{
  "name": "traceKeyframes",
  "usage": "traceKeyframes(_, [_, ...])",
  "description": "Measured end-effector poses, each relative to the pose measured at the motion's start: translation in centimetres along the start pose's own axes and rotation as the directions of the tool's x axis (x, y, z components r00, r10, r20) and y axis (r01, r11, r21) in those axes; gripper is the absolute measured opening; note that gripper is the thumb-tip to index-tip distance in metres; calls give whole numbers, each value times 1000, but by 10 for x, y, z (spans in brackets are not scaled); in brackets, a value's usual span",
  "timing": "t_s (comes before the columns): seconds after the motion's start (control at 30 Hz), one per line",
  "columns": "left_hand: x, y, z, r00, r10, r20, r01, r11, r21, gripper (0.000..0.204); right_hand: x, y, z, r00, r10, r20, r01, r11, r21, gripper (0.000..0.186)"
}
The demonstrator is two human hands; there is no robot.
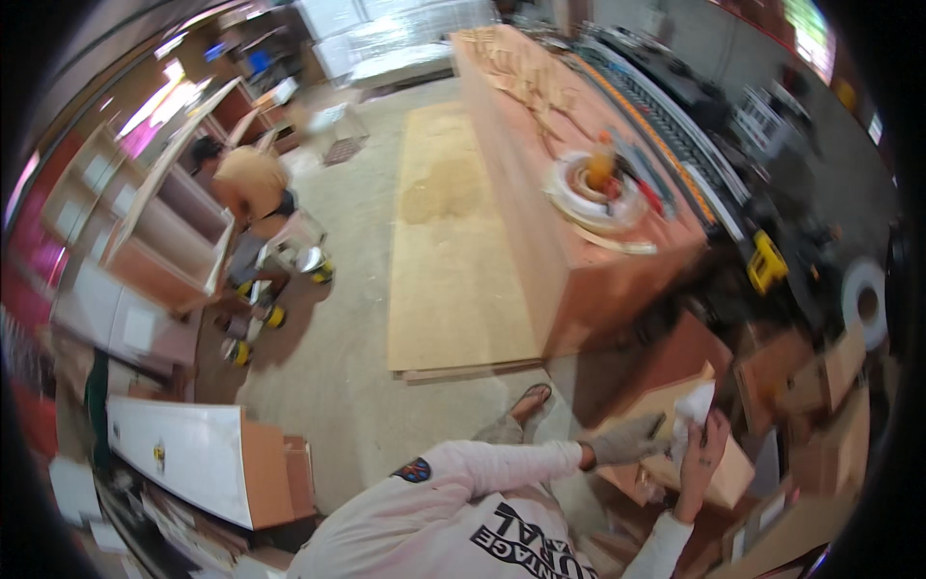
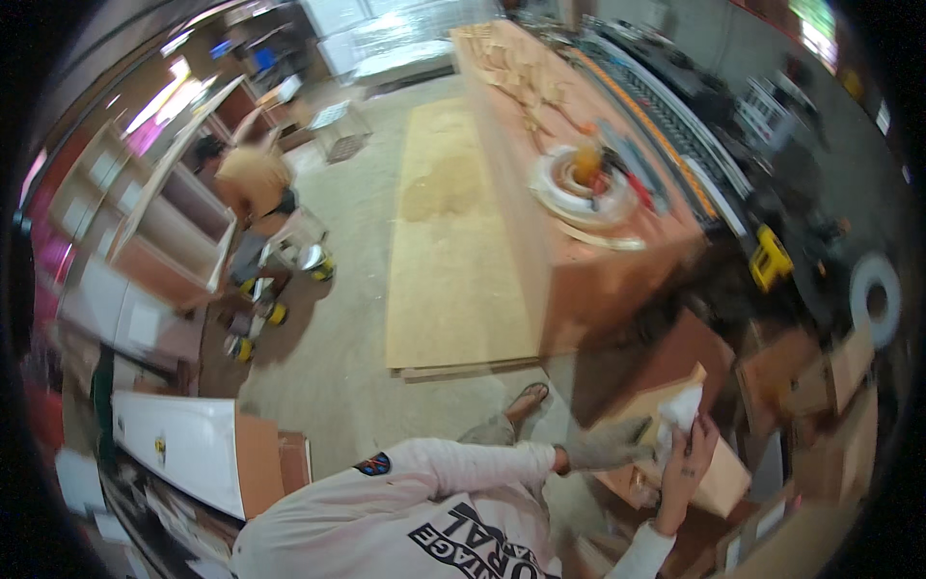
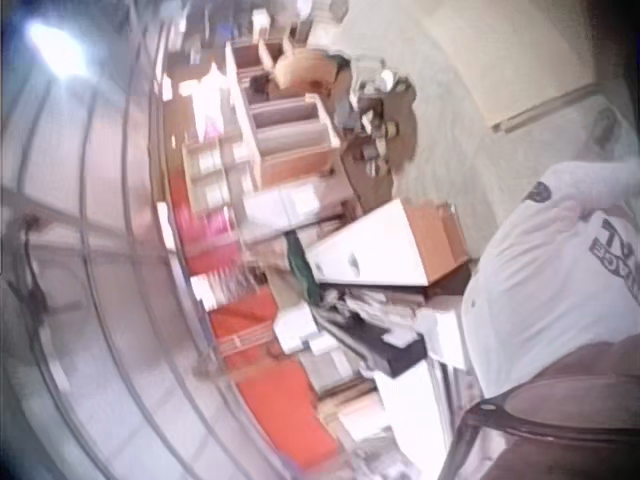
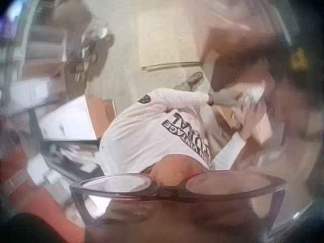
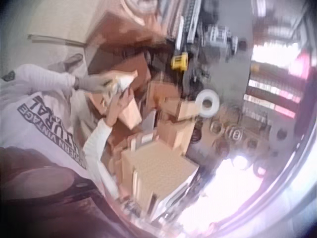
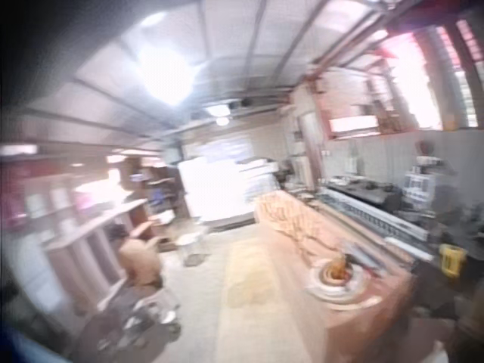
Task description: The person pours liquid from a plastic bottle onto a white cloth and wipes a small wooden box with a drawer slide. The person repeatedly applies the liquid and wipes the box's surfaces.
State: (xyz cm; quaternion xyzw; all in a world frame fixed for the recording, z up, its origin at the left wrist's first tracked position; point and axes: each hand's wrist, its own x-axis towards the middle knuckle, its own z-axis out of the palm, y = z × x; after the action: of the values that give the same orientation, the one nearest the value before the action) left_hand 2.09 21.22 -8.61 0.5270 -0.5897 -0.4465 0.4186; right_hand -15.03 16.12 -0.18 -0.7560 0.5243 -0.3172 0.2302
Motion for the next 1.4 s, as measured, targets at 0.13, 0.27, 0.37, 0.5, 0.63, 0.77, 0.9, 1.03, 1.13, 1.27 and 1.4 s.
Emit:
traceKeyframes(0.13, [-3,-16,7,995,-71,75,76,995,-66,52,-12,21,55,957,11,289,21,994,-108,49])
traceKeyframes(0.27, [-1,-6,8,989,-84,120,87,996,-20,62,5,118,80,962,-108,251,158,969,-188,57])
traceKeyframes(0.37, [-5,23,-26,962,-166,216,115,966,233,68,33,95,77,972,-23,233,7,998,69,59])
traceKeyframes(0.5, [0,-37,-6,939,-99,328,-36,923,383,73,48,65,69,961,19,275,86,927,-366,62])
traceKeyframes(0.63, [-8,-78,29,997,50,52,-64,940,336,108,51,28,87,984,36,176,-24,997,-71,74])
traceKeyframes(0.77, [26,-36,22,989,7,148,-31,987,160,94,40,16,79,992,122,17,-112,951,-289,68])
traceKeyframes(0.9, [20,-63,30,978,162,135,-169,985,44,78,-30,-26,80,992,124,39,-109,958,-267,64])
traceKeyframes(1.03, [14,-68,32,978,71,195,-62,997,-54,75,-47,-39,65,976,182,123,-151,963,-224,61])
traceKeyframes(1.13, [11,-71,41,991,87,104,-103,982,160,76,-10,-25,62,985,116,124,-87,972,-219,58])
traceKeyframes(1.27, [9,-64,50,976,140,-167,-103,972,213,82,57,21,64,982,-100,158,141,951,-276,53])
traceKeyframes(1.4, [7,-87,64,977,81,-199,-30,969,245,81,56,44,60,961,-148,233,181,975,-129,49])
